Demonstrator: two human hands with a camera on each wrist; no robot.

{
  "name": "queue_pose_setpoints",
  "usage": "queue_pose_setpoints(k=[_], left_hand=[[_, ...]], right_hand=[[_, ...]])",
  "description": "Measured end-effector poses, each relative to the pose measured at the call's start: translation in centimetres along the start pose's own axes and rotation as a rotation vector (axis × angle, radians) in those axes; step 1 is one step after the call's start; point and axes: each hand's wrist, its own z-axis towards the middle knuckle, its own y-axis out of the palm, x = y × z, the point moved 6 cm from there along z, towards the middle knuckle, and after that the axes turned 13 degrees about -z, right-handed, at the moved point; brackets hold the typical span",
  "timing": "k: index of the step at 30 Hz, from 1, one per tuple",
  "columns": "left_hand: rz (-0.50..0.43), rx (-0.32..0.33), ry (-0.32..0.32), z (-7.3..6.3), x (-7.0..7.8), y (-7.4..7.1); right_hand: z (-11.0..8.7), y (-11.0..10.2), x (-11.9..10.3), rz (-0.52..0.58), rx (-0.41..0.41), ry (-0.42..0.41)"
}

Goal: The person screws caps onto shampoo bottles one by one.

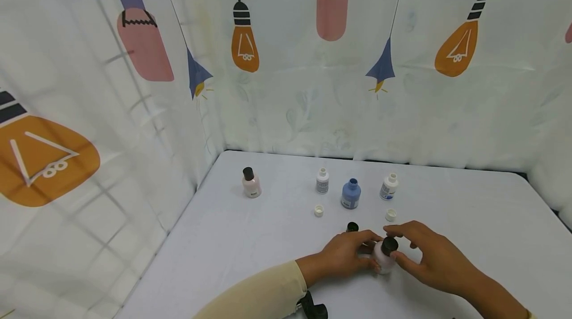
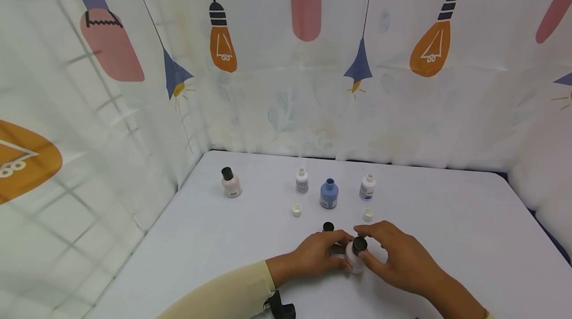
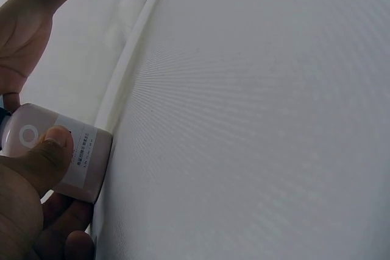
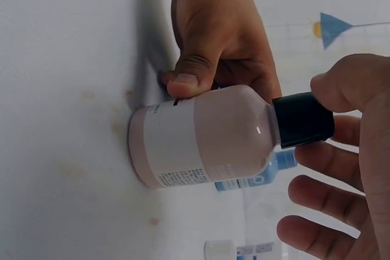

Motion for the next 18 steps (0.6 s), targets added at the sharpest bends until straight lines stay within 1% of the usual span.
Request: queue_pose_setpoints(k=[4,7,11,14,18], left_hand=[[0.009,0.001,0.001,-0.03,0.06,0.03],[0.011,0.000,0.005,-0.06,0.09,0.02],[0.001,-0.003,0.006,-0.09,0.13,0.01],[0.000,-0.004,0.006,-0.09,0.15,0.00],[0.005,-0.003,0.007,-0.08,0.17,0.01]], right_hand=[[0.00,-0.30,-0.23,0.007,0.031,-0.066],[-0.01,-0.44,-0.38,0.009,0.055,-0.080],[0.00,-0.30,-0.38,-0.008,0.062,-0.051],[0.01,-0.06,-0.20,-0.033,0.046,-0.005],[0.03,0.10,-0.06,-0.054,0.036,0.029]])
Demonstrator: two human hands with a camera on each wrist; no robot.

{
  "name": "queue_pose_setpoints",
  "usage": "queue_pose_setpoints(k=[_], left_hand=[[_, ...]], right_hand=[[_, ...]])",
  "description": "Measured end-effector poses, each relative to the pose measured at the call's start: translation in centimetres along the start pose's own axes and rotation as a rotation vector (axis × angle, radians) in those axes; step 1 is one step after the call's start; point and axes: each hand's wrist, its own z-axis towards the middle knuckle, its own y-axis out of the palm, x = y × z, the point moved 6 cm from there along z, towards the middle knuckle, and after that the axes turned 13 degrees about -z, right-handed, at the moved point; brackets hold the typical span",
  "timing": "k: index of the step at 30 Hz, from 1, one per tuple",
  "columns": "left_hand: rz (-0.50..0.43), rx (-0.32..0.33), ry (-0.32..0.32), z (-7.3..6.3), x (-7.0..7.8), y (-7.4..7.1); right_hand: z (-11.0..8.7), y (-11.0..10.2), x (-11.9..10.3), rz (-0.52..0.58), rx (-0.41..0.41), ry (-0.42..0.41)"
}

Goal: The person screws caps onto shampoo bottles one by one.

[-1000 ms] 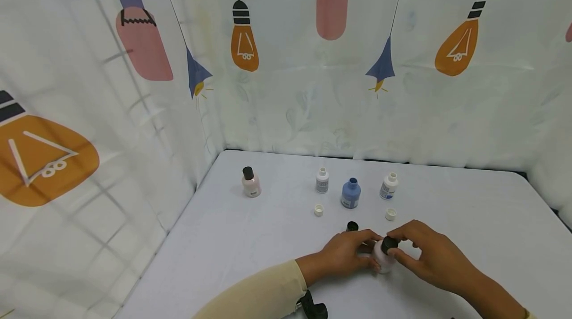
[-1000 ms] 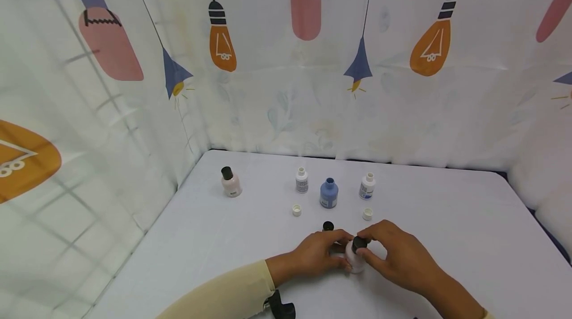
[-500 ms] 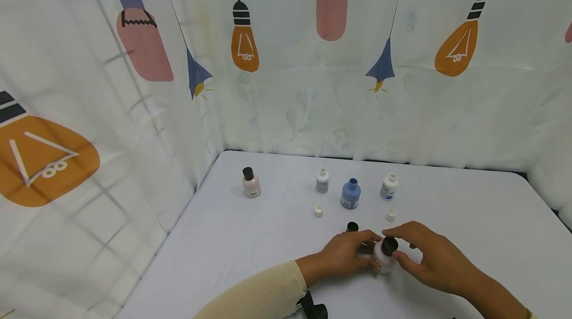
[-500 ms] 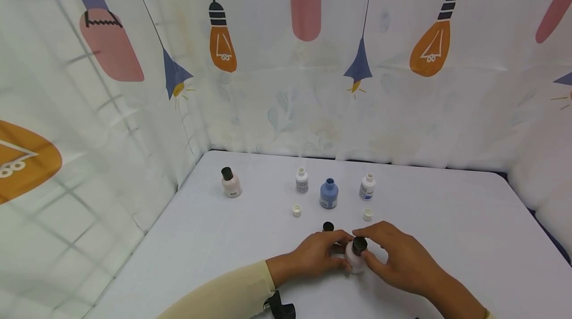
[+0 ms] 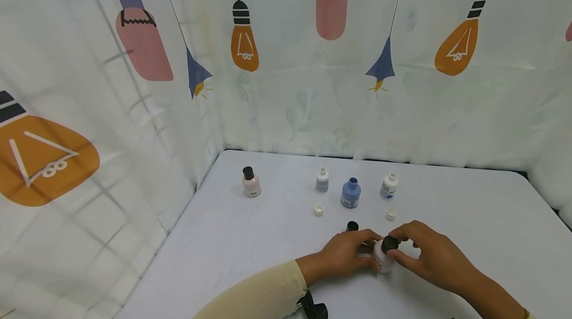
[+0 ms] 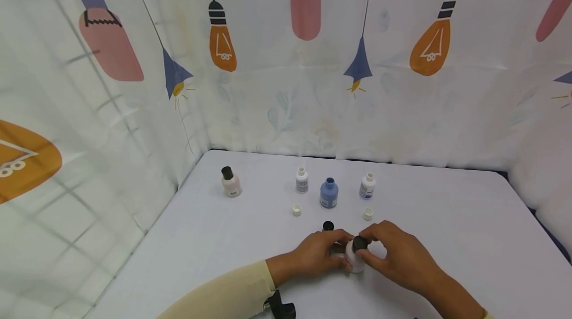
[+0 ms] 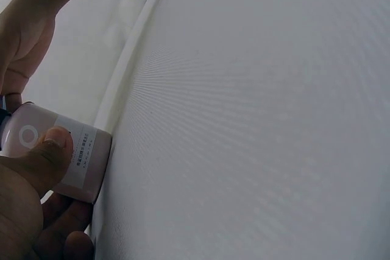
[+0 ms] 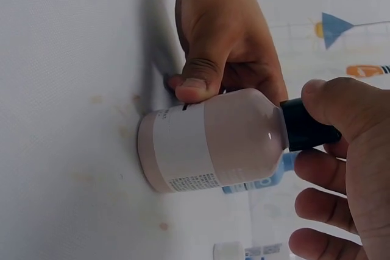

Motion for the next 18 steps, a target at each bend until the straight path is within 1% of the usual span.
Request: queue_pose_setpoints(k=[3,7,9,11,15,18], left_hand=[[0.000,0.002,0.001,0.05,-0.01,0.00],[0.000,0.002,-0.001,0.11,-0.12,0.05],[0.001,0.002,-0.003,0.14,-0.19,0.07],[0.005,0.004,-0.004,0.16,-0.24,0.06],[0.010,0.006,-0.003,0.18,-0.29,0.04],[0.007,0.004,0.000,0.18,-0.29,0.08]], right_hand=[[0.03,-0.01,-0.02,-0.005,-0.001,0.004],[-0.01,-0.02,0.14,-0.005,-0.024,0.023],[-0.05,-0.09,0.21,0.005,-0.026,0.016],[-0.09,-0.17,0.22,0.022,-0.017,-0.005],[-0.09,-0.29,-0.07,0.057,0.010,-0.083],[-0.08,-0.26,-0.25,0.068,0.012,-0.099]])
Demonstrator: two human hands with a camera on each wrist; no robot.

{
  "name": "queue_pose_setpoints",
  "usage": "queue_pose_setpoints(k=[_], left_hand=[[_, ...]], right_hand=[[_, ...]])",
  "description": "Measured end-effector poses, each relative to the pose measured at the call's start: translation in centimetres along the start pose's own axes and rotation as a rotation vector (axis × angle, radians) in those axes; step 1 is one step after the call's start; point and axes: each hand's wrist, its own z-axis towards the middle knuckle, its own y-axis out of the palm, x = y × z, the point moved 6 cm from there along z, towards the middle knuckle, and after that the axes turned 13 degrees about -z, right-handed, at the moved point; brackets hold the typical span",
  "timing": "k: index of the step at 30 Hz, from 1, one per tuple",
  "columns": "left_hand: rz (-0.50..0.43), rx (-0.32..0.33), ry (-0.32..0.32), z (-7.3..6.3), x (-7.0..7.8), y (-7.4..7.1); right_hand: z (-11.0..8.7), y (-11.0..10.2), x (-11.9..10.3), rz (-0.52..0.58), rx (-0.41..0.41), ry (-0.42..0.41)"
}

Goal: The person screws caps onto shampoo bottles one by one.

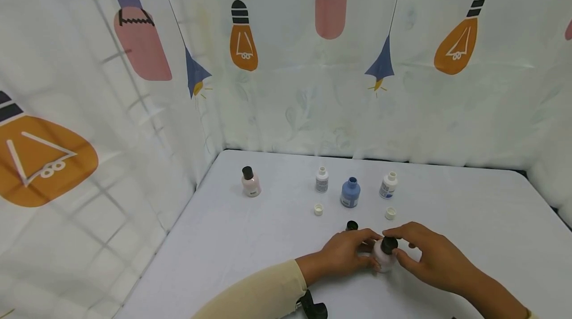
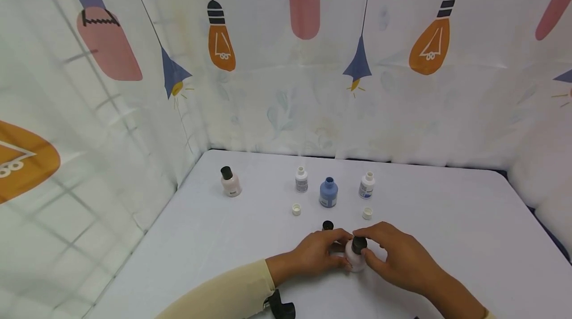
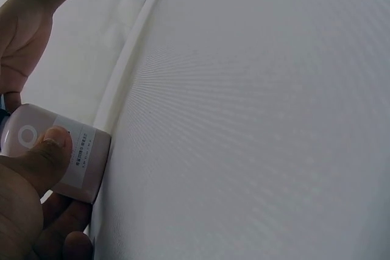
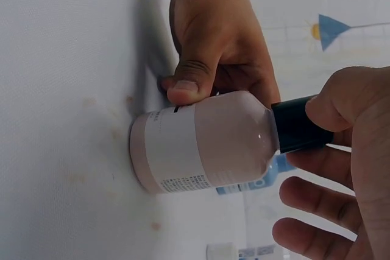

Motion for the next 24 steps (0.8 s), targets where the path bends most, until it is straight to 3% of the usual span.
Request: queue_pose_setpoints(k=[11,17,24], left_hand=[[-0.014,0.002,0.002,-0.02,0.01,-0.05],[-0.012,-0.002,0.000,-0.05,-0.06,0.03],[0.001,0.004,0.009,-0.04,-0.07,0.09]], right_hand=[[0.14,0.32,0.29,-0.076,-0.021,0.104],[0.12,0.37,0.34,-0.068,-0.076,0.143],[-0.04,0.19,0.16,-0.010,-0.014,0.025]])
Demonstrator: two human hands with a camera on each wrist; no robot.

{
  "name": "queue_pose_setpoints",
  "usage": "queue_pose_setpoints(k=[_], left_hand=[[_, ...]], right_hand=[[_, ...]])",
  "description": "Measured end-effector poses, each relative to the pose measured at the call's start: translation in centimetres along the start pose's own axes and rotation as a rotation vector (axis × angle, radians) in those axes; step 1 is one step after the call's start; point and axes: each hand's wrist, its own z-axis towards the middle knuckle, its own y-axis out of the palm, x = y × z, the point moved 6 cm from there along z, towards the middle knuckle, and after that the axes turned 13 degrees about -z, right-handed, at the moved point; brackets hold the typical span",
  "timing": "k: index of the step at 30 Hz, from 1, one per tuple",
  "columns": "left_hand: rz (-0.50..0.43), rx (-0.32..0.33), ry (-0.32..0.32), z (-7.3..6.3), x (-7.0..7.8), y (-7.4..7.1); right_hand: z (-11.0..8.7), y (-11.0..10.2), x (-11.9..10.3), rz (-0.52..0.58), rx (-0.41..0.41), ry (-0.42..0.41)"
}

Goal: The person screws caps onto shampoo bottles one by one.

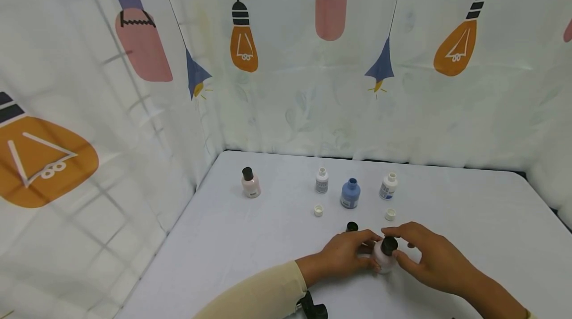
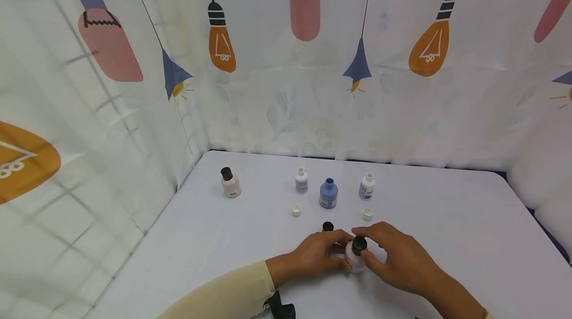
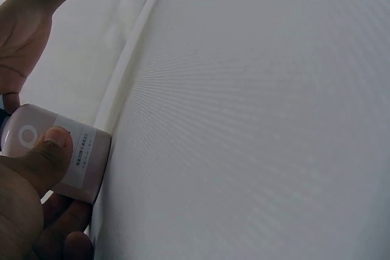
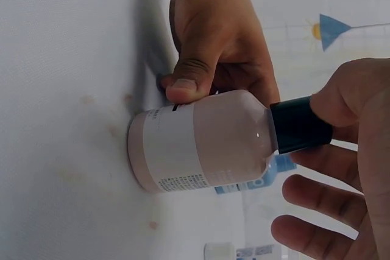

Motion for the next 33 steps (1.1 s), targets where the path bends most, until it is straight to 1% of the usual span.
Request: queue_pose_setpoints(k=[2,5,12,18,20,22,25,29,33], left_hand=[[0.002,0.003,0.004,0.00,0.01,0.01],[0.004,0.004,0.008,-0.02,0.08,0.00],[-0.003,0.007,0.005,-0.07,0.12,-0.04],[-0.009,0.004,0.009,-0.07,0.07,0.00],[-0.007,0.003,0.010,-0.08,0.07,0.00],[-0.006,0.001,0.008,-0.10,0.07,0.02],[0.002,-0.001,0.004,-0.13,0.09,0.03],[0.011,0.002,0.003,-0.12,0.04,0.02],[0.017,0.007,0.002,-0.10,-0.01,-0.04]], right_hand=[[0.01,-0.08,-0.09,0.006,0.016,-0.028],[0.06,-0.18,-0.17,0.006,0.020,-0.025],[0.05,-0.14,-0.10,-0.045,0.002,0.053],[0.08,0.04,0.03,-0.064,-0.007,0.104],[0.06,0.15,0.11,-0.062,-0.032,0.120],[0.00,0.22,0.12,-0.053,-0.048,0.119],[-0.12,0.36,0.08,-0.026,-0.064,0.094],[-0.09,0.22,-0.20,-0.005,-0.037,0.041],[0.07,0.00,-0.41,-0.016,-0.015,0.025]])
